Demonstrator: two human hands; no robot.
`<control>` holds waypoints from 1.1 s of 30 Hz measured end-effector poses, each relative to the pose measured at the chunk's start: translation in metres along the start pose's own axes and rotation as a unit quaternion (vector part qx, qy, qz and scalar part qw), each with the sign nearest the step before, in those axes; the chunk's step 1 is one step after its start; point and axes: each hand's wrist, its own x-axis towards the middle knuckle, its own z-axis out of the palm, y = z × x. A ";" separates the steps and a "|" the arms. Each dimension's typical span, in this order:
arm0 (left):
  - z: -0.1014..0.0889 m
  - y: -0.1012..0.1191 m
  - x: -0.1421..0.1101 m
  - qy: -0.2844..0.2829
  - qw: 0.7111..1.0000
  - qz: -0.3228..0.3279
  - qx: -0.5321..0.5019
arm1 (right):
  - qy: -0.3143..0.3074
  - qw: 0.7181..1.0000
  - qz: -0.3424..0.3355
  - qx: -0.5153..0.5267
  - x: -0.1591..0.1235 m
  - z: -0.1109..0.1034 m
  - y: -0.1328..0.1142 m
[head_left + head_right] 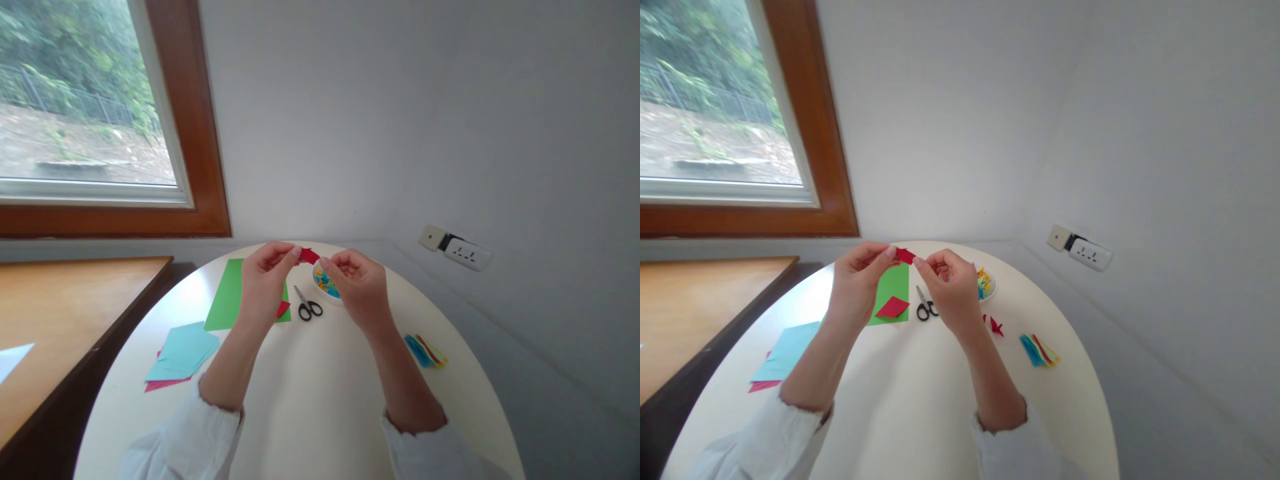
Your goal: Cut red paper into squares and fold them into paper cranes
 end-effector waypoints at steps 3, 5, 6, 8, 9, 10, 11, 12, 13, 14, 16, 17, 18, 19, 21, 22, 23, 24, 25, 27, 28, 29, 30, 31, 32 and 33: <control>0.002 0.002 -0.001 0.011 1.000 0.021 0.018 | -0.031 0.999 -0.007 0.023 -0.002 0.003 -0.004; 0.003 0.004 -0.002 0.009 0.999 0.029 0.027 | -0.049 0.998 -0.011 0.026 -0.003 0.004 -0.006; 0.004 0.005 -0.003 0.009 0.999 0.032 0.033 | -0.055 0.998 -0.013 0.025 -0.003 0.005 -0.006; 0.005 0.007 -0.005 0.006 0.998 0.034 0.044 | -0.063 0.998 -0.016 0.022 -0.003 0.005 -0.005; 0.006 0.007 -0.005 0.002 0.998 0.034 0.049 | -0.066 0.997 -0.016 0.021 -0.003 0.005 -0.005; 0.006 0.008 -0.006 -0.003 0.998 0.034 0.051 | -0.069 0.997 -0.016 0.021 -0.002 0.005 -0.004; 0.006 0.008 -0.006 -0.010 0.998 0.034 0.053 | -0.070 0.997 -0.015 0.020 -0.002 0.005 -0.003; 0.006 0.007 -0.006 -0.017 0.998 0.033 0.054 | -0.070 0.997 -0.014 0.020 -0.002 0.005 -0.003; 0.005 0.007 -0.006 -0.026 0.998 0.032 0.055 | -0.069 0.997 -0.013 0.022 -0.002 0.005 -0.003; 0.005 0.007 -0.006 -0.036 0.997 0.033 0.058 | -0.068 0.997 -0.011 0.024 -0.001 0.005 -0.002; 0.004 0.006 -0.006 -0.059 0.996 0.033 0.067 | -0.067 0.997 -0.007 0.035 -0.001 0.005 -0.003; 0.004 0.007 -0.006 -0.069 0.995 0.032 0.070 | -0.067 0.997 -0.006 0.041 -0.001 0.005 -0.003; 0.004 0.007 -0.006 -0.076 0.994 0.033 0.071 | -0.067 0.997 -0.006 0.045 -0.001 0.005 -0.003; 0.004 0.008 -0.006 -0.078 0.994 0.033 0.072 | -0.067 0.997 -0.007 0.049 -0.001 0.005 -0.003; 0.004 0.009 -0.006 -0.076 0.994 0.032 0.073 | -0.064 0.997 -0.009 0.052 -0.001 0.005 -0.003; 0.004 0.010 -0.006 -0.075 0.994 0.033 0.074 | -0.063 0.997 -0.010 0.052 0.000 0.005 -0.003; 0.004 0.010 -0.006 -0.076 0.994 0.035 0.074 | -0.061 0.997 -0.011 0.052 0.000 0.006 -0.002; 0.004 0.011 -0.007 -0.078 0.994 0.036 0.074 | -0.061 0.997 -0.011 0.051 0.000 0.006 -0.002; 0.004 0.011 -0.007 -0.081 0.993 0.037 0.074 | -0.061 0.997 -0.010 0.050 0.000 0.006 -0.002; 0.005 0.012 -0.007 -0.086 0.993 0.038 0.069 | -0.063 0.997 -0.006 0.050 0.000 0.006 -0.003; 0.005 0.012 -0.008 -0.088 0.993 0.037 0.066 | -0.065 0.997 -0.004 0.051 0.000 0.006 -0.003; 0.005 0.012 -0.008 -0.091 0.993 0.036 0.064 | -0.066 0.996 -0.003 0.055 0.000 0.006 -0.003; 0.004 0.012 -0.008 -0.093 0.993 0.035 0.063 | -0.068 0.996 -0.003 0.059 0.000 0.006 -0.004; 0.004 0.012 -0.008 -0.095 0.993 0.036 0.063 | -0.069 0.996 -0.003 0.064 0.000 0.006 -0.004; 0.004 0.012 -0.008 -0.097 0.993 0.037 0.065 | -0.070 0.995 -0.003 0.069 0.000 0.006 -0.004; 0.003 0.012 -0.007 -0.098 0.992 0.037 0.067 | -0.071 0.995 -0.002 0.073 0.000 0.006 -0.003</control>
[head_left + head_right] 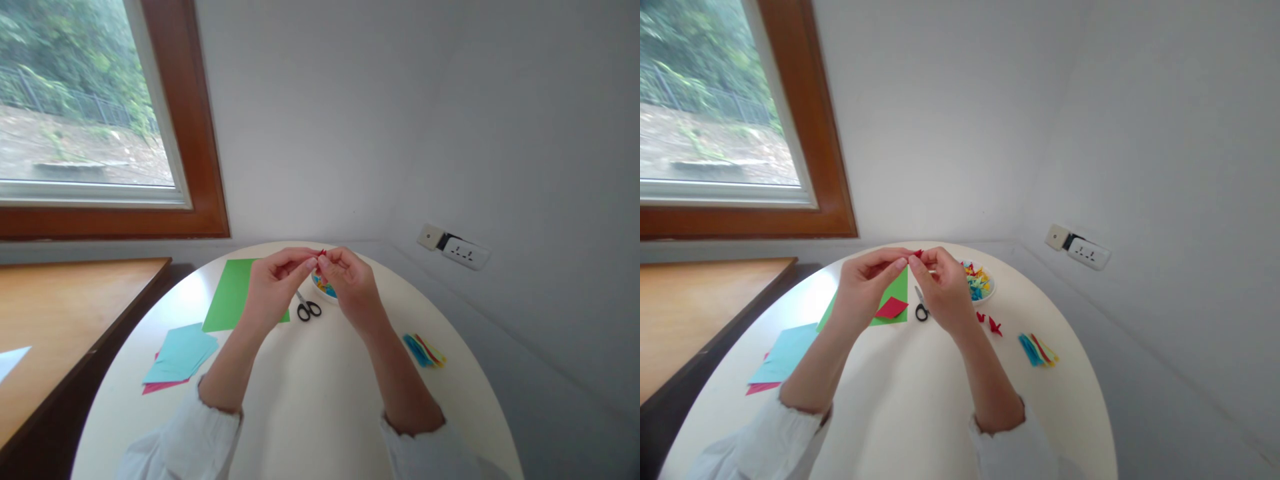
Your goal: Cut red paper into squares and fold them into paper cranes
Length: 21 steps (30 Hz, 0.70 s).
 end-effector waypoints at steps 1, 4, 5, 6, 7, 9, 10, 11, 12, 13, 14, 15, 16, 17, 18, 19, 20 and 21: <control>-0.001 -0.001 0.000 0.000 1.000 0.001 0.003 | -0.003 1.000 0.001 0.004 0.000 0.000 0.000; -0.002 -0.002 0.000 0.000 1.000 0.008 0.008 | -0.008 1.000 0.008 0.013 0.000 -0.001 0.002; -0.002 -0.003 0.001 -0.001 1.000 0.009 0.010 | -0.008 1.000 0.011 0.016 0.000 -0.001 0.003; -0.003 -0.003 0.001 0.000 1.000 0.010 0.012 | -0.008 1.000 0.014 0.018 0.000 -0.001 0.003; -0.003 -0.003 0.001 0.000 1.000 0.011 0.014 | -0.006 1.000 0.016 0.021 0.000 -0.001 0.003; -0.002 -0.002 0.001 -0.001 1.000 0.013 0.018 | -0.003 0.999 0.021 0.026 0.001 -0.001 0.004; -0.002 -0.002 0.001 0.000 1.000 0.014 0.018 | -0.002 0.999 0.023 0.029 0.001 0.000 0.004; -0.001 -0.001 0.001 0.001 1.000 0.014 0.018 | -0.001 0.999 0.025 0.030 0.001 0.000 0.004; 0.000 0.000 0.001 0.003 1.000 0.011 0.017 | 0.001 0.999 0.027 0.030 0.001 0.000 0.004; 0.000 0.000 0.000 0.004 1.000 0.008 0.015 | 0.002 0.999 0.028 0.027 0.001 0.001 0.004; 0.001 0.001 0.000 0.005 1.000 0.004 0.012 | 0.005 0.999 0.027 0.022 0.001 0.001 0.004; 0.001 0.001 0.000 0.004 1.000 -0.001 0.007 | 0.008 1.000 0.025 0.015 0.001 0.001 0.004; 0.002 0.001 0.000 0.002 1.000 -0.006 -0.001 | 0.010 1.000 0.022 0.007 0.001 0.001 0.003; 0.002 0.001 0.000 0.000 1.000 -0.010 -0.011 | 0.010 1.000 0.018 -0.001 0.001 0.001 0.003; 0.003 0.001 0.000 -0.002 1.000 -0.013 -0.020 | 0.009 1.000 0.015 -0.007 0.001 0.001 0.003; 0.003 0.001 0.000 -0.004 1.000 -0.015 -0.027 | 0.007 1.000 0.013 -0.011 0.001 0.001 0.003; 0.003 0.001 0.000 -0.004 0.999 -0.015 -0.029 | 0.005 1.000 0.010 -0.016 0.001 0.001 0.002; 0.002 0.001 0.000 -0.003 1.000 -0.014 -0.026 | 0.002 1.000 0.008 -0.021 0.000 0.002 0.002</control>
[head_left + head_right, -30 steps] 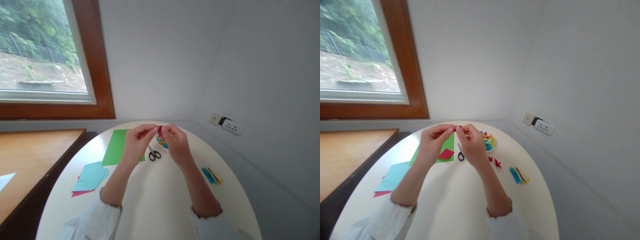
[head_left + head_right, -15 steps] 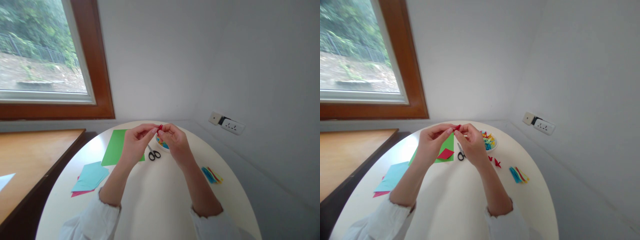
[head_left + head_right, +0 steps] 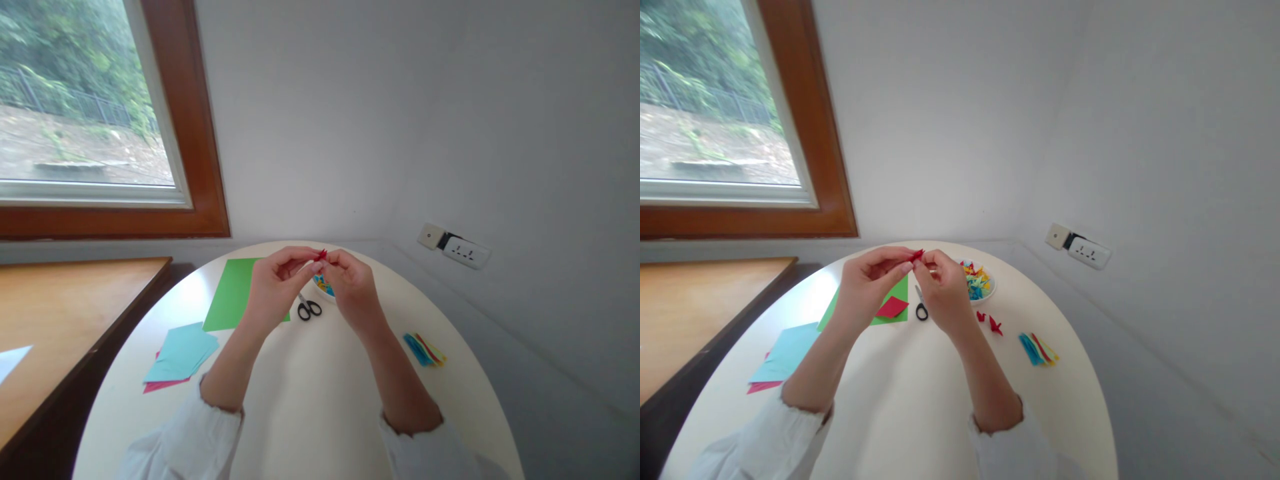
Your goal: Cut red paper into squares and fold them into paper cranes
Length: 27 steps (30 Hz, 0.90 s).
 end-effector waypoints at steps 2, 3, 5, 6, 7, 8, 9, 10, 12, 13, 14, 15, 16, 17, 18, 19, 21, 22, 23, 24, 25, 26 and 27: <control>-0.001 -0.001 0.000 0.001 1.000 0.003 0.013 | -0.003 1.000 -0.006 -0.013 -0.001 0.000 -0.001; -0.002 -0.001 0.001 0.002 1.000 0.003 0.019 | -0.003 1.000 -0.009 -0.021 -0.001 0.000 -0.001; -0.004 -0.004 0.001 0.004 1.000 0.000 0.023 | -0.004 0.999 -0.014 -0.035 -0.001 0.000 -0.001; -0.005 -0.005 0.002 0.008 1.000 -0.004 0.020 | -0.004 0.999 -0.017 -0.040 -0.001 -0.001 -0.002; -0.006 -0.007 0.002 0.013 1.000 -0.009 0.013 | -0.003 0.999 -0.020 -0.045 -0.001 -0.001 -0.002; -0.006 -0.009 0.002 0.019 1.000 -0.015 0.004 | -0.002 0.999 -0.022 -0.049 -0.002 -0.002 -0.002; -0.007 -0.011 0.003 0.024 0.999 -0.022 -0.009 | -0.001 0.998 -0.024 -0.054 -0.002 -0.003 -0.001; -0.007 -0.012 0.003 0.028 0.999 -0.028 -0.025 | 0.000 0.998 -0.025 -0.060 -0.002 -0.003 -0.001; -0.007 -0.014 0.004 0.032 0.997 -0.039 -0.052 | 0.002 0.997 -0.027 -0.074 -0.003 -0.004 -0.001; -0.006 -0.014 0.004 0.033 0.997 -0.044 -0.059 | 0.003 0.996 -0.028 -0.082 -0.003 -0.003 0.000; -0.006 -0.014 0.004 0.034 0.996 -0.047 -0.062 | 0.003 0.995 -0.029 -0.091 -0.003 -0.003 0.000; -0.006 -0.014 0.004 0.036 0.996 -0.050 -0.061 | 0.003 0.995 -0.031 -0.100 -0.004 -0.002 0.000; -0.006 -0.014 0.004 0.037 0.996 -0.052 -0.056 | 0.002 0.993 -0.033 -0.111 -0.004 -0.001 0.000; -0.006 -0.014 0.004 0.039 0.997 -0.053 -0.051 | 0.001 0.992 -0.035 -0.123 -0.004 0.000 0.001; -0.006 -0.014 0.004 0.042 0.997 -0.055 -0.046 | -0.001 0.990 -0.037 -0.135 -0.004 0.001 0.001; -0.006 -0.014 0.004 0.045 0.997 -0.056 -0.043 | -0.003 0.988 -0.041 -0.147 -0.004 0.002 0.001; -0.006 -0.015 0.004 0.052 0.996 -0.058 -0.040 | -0.005 0.986 -0.052 -0.159 -0.004 0.002 0.002; -0.006 -0.016 0.004 0.055 0.996 -0.058 -0.041 | -0.008 0.986 -0.057 -0.159 -0.004 0.002 0.002; -0.006 -0.016 0.005 0.059 0.996 -0.058 -0.042 | -0.010 0.986 -0.060 -0.155 -0.005 0.002 0.003; -0.006 -0.016 0.005 0.063 0.995 -0.058 -0.044 | -0.014 0.987 -0.062 -0.148 -0.005 0.002 0.003; -0.006 -0.017 0.005 0.067 0.995 -0.058 -0.047 | -0.018 0.988 -0.062 -0.141 -0.005 0.001 0.004; -0.006 -0.016 0.006 0.069 0.995 -0.058 -0.052 | -0.021 0.989 -0.062 -0.135 -0.004 0.001 0.004; -0.006 -0.016 0.006 0.071 0.994 -0.058 -0.057 | -0.023 0.989 -0.062 -0.130 -0.004 0.001 0.004</control>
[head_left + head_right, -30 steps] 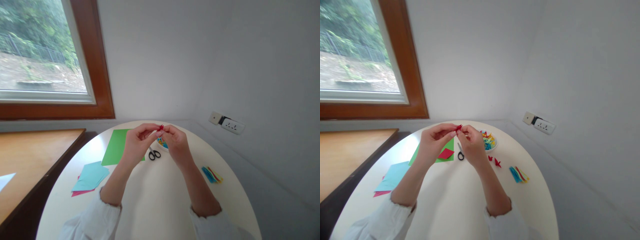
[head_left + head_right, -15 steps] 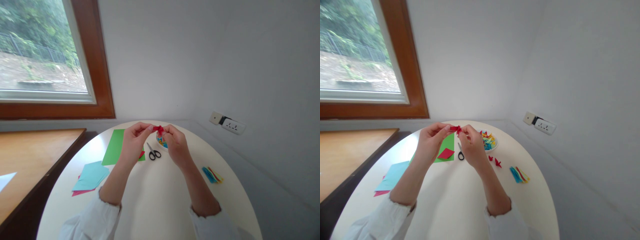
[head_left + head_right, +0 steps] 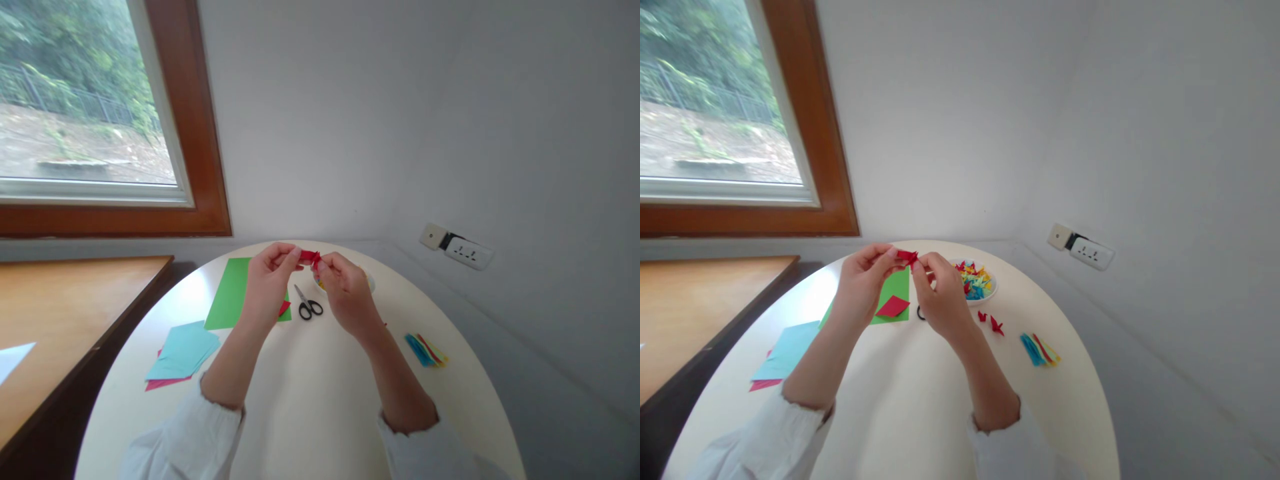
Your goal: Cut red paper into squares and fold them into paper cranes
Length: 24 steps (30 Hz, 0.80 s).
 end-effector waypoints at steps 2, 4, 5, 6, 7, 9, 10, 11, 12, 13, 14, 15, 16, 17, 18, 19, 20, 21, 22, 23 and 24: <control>0.000 0.001 0.001 0.000 1.000 -0.002 -0.013 | 0.001 1.000 -0.003 0.006 0.001 0.000 0.001; -0.001 0.002 0.002 0.002 1.000 -0.005 -0.020 | 0.005 1.000 -0.006 0.012 0.001 0.000 0.002; -0.001 0.003 0.002 0.003 1.000 -0.007 -0.021 | 0.007 1.000 -0.007 0.015 0.001 0.001 0.002; -0.002 0.003 0.002 0.005 1.000 -0.009 -0.021 | 0.009 1.000 -0.007 0.017 0.002 0.001 0.003; -0.002 0.004 0.003 0.007 1.000 -0.013 -0.021 | 0.010 1.000 -0.007 0.018 0.001 0.001 0.003; -0.002 0.004 0.003 0.012 0.999 -0.022 -0.022 | 0.010 1.000 -0.005 0.013 0.001 0.001 0.003; -0.002 0.005 0.003 0.014 0.999 -0.027 -0.023 | 0.010 1.000 -0.004 0.008 0.000 0.001 0.003; -0.002 0.005 0.003 0.016 0.999 -0.031 -0.025 | 0.009 1.000 -0.003 0.002 0.000 0.001 0.003; -0.002 0.005 0.003 0.018 0.999 -0.036 -0.028 | 0.008 1.000 -0.004 -0.005 0.000 0.001 0.002; -0.002 0.005 0.003 0.019 0.999 -0.039 -0.032 | 0.007 1.000 -0.005 -0.010 0.000 0.001 0.002; -0.002 0.005 0.003 0.019 0.998 -0.043 -0.037 | 0.005 1.000 -0.007 -0.015 0.000 0.001 0.001; -0.002 0.005 0.003 0.019 0.998 -0.047 -0.043 | 0.004 1.000 -0.010 -0.018 0.000 0.001 0.001; -0.002 0.005 0.003 0.019 0.997 -0.053 -0.050 | 0.002 1.000 -0.011 -0.020 0.001 0.001 0.000; -0.002 0.006 0.004 0.019 0.996 -0.060 -0.059 | -0.001 1.000 -0.013 -0.022 0.001 0.001 0.000; -0.002 0.006 0.004 0.019 0.995 -0.069 -0.069 | -0.003 1.000 -0.015 -0.023 0.001 0.001 -0.001; -0.002 0.006 0.004 0.018 0.993 -0.080 -0.080 | -0.006 1.000 -0.016 -0.024 0.001 0.001 -0.001; -0.003 0.006 0.004 0.016 0.992 -0.090 -0.091 | -0.009 0.999 -0.018 -0.025 0.001 0.000 -0.002; -0.003 0.007 0.004 0.012 0.990 -0.100 -0.101 | -0.012 0.999 -0.020 -0.025 0.001 0.000 -0.002; -0.004 0.007 0.005 0.009 0.988 -0.109 -0.111 | -0.015 0.999 -0.021 -0.026 0.001 0.000 -0.002; -0.004 0.007 0.005 0.005 0.986 -0.117 -0.119 | -0.017 0.999 -0.022 -0.026 0.001 0.000 -0.002; -0.004 0.007 0.005 0.001 0.984 -0.124 -0.127 | -0.018 0.999 -0.022 -0.027 0.001 0.000 -0.001</control>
